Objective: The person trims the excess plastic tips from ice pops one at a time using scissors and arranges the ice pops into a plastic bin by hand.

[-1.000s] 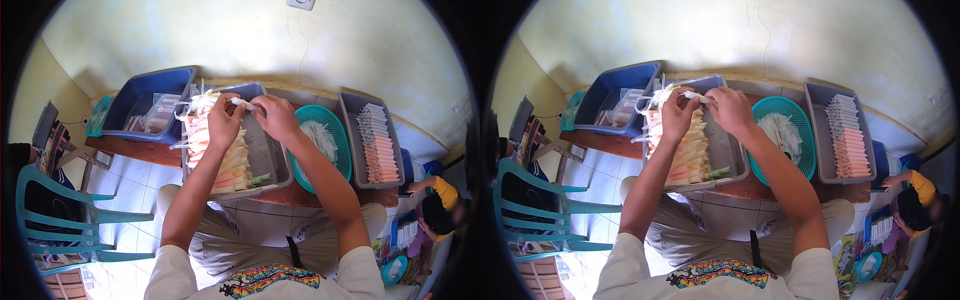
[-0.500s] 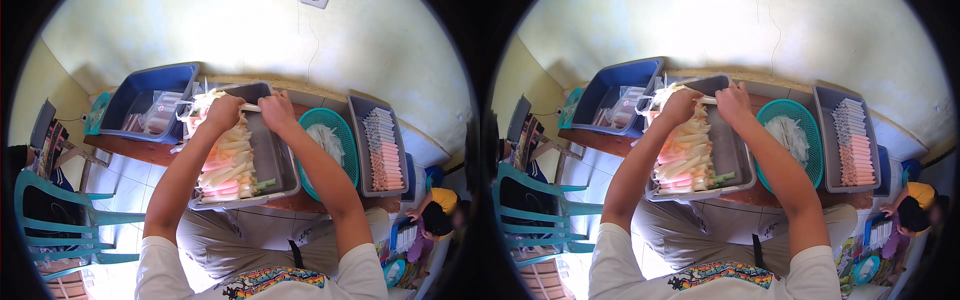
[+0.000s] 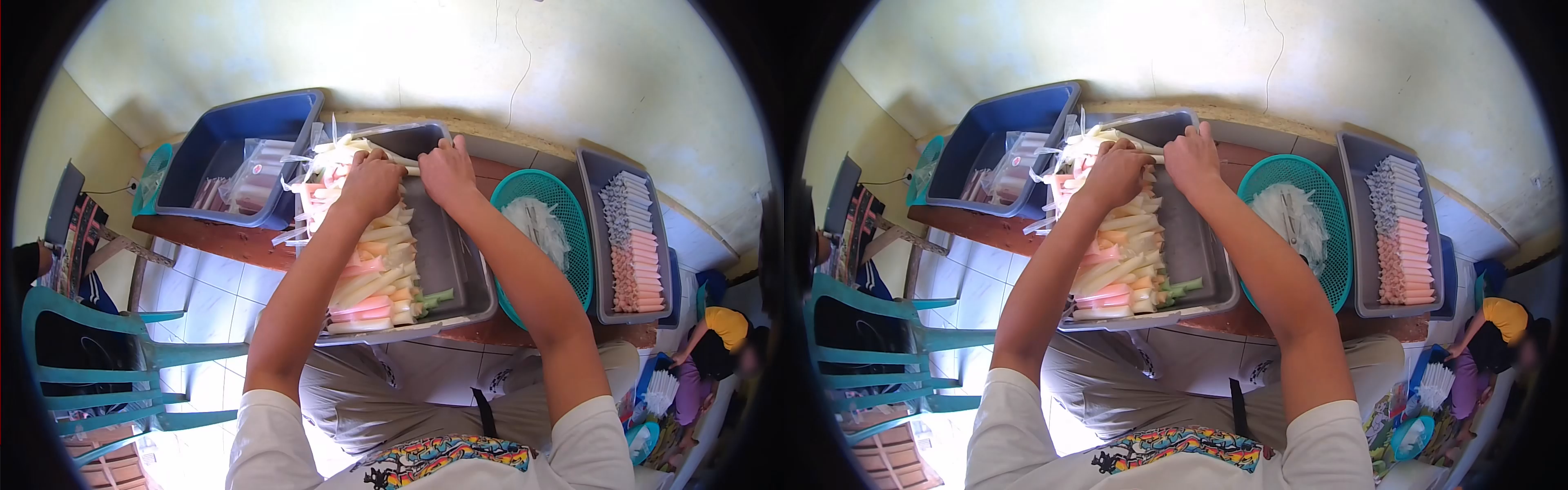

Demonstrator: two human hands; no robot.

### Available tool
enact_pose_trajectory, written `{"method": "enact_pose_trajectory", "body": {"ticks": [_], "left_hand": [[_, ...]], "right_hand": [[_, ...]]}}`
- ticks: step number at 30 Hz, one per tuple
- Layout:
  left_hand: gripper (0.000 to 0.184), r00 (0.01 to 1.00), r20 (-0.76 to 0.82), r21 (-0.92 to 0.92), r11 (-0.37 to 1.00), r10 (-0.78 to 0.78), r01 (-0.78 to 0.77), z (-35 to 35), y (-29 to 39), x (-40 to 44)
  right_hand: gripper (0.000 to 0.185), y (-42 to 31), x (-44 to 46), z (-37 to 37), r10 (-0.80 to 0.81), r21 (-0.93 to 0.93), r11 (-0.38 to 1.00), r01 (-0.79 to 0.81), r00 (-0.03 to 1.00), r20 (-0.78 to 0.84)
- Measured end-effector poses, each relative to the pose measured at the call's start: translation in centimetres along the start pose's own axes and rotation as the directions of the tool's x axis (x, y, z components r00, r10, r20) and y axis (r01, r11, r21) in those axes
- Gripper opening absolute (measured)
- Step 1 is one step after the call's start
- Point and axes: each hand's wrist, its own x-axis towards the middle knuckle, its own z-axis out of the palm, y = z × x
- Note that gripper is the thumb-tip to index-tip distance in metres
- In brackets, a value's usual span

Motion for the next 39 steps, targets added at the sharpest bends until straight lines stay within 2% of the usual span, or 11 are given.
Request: {"method": "enact_pose_trajectory", "body": {"ticks": [3, 10, 24, 25, 27, 31, 33, 34, 36, 37, 39], "left_hand": [[0.032, 0.999, 0.052, 0.081, 0.997, 0.015, -0.019, 0.1, 0.3, 0.0], [0.030, 0.999, 0.050, 0.097, 0.995, 0.019, -0.024, 0.4, 0.3, -0.1], [0.025, 0.994, 0.109, 0.174, 0.984, 0.008, -0.027, 0.8, 0.6, 0.1], [0.025, 0.994, 0.111, 0.175, 0.984, 0.008, -0.028, 0.7, 0.6, 0.1], [0.026, 0.995, 0.103, 0.163, 0.986, 0.005, -0.021, 0.8, 0.6, 0.1], [0.026, 0.996, 0.093, 0.160, 0.987, 0.009, -0.024, 1.0, 0.4, 0.2], [0.027, 0.999, 0.034, 0.140, 0.990, 0.009, -0.014, 1.1, 0.3, 0.2], [0.027, 0.999, 0.035, 0.139, 0.990, 0.010, -0.014, 1.0, 0.2, 0.1], [0.031, 0.997, -0.081, -0.030, 1.000, 0.001, -0.003, 0.8, 0.1, 0.0], [0.031, 0.997, -0.082, -0.030, 1.000, 0.001, -0.004, 0.7, 0.0, -0.1], [0.036, 0.987, -0.157, -0.137, 0.990, -0.012, -0.010, 0.4, -0.1, -0.1]], "right_hand": [[0.025, -0.2, 0.7, -0.1, 0.016, -0.023, 1.000, -0.014, 0.995, 0.097], [0.027, -0.3, 1.7, 0.6, -0.014, -0.009, 1.000, 0.015, 0.993, 0.121], [0.028, -0.7, 2.5, 1.4, -0.049, -0.151, 0.985, 0.085, 0.973, 0.226], [0.028, -0.7, 2.4, 1.6, -0.049, -0.149, 0.985, 0.084, 0.973, 0.226], [0.025, -0.6, 2.2, 1.9, -0.056, -0.114, 0.991, 0.066, 0.995, 0.082], [0.025, -0.6, 2.1, 1.6, -0.062, -0.122, 0.990, 0.070, 0.996, 0.067], [0.028, -0.6, 2.2, 1.2, -0.046, -0.116, 0.991, 0.068, 0.982, 0.185], [0.028, -0.6, 2.2, 1.0, -0.046, -0.116, 0.991, 0.068, 0.982, 0.185], [0.027, -0.5, 2.1, 0.8, -0.032, -0.020, 0.999, 0.035, 0.991, 0.133], [0.027, -0.4, 2.0, 0.8, -0.032, -0.021, 0.999, 0.035, 0.991, 0.132], [0.026, -0.4, 1.9, 0.5, -0.013, 0.133, 0.991, 0.006, 0.999, 0.051]]}}
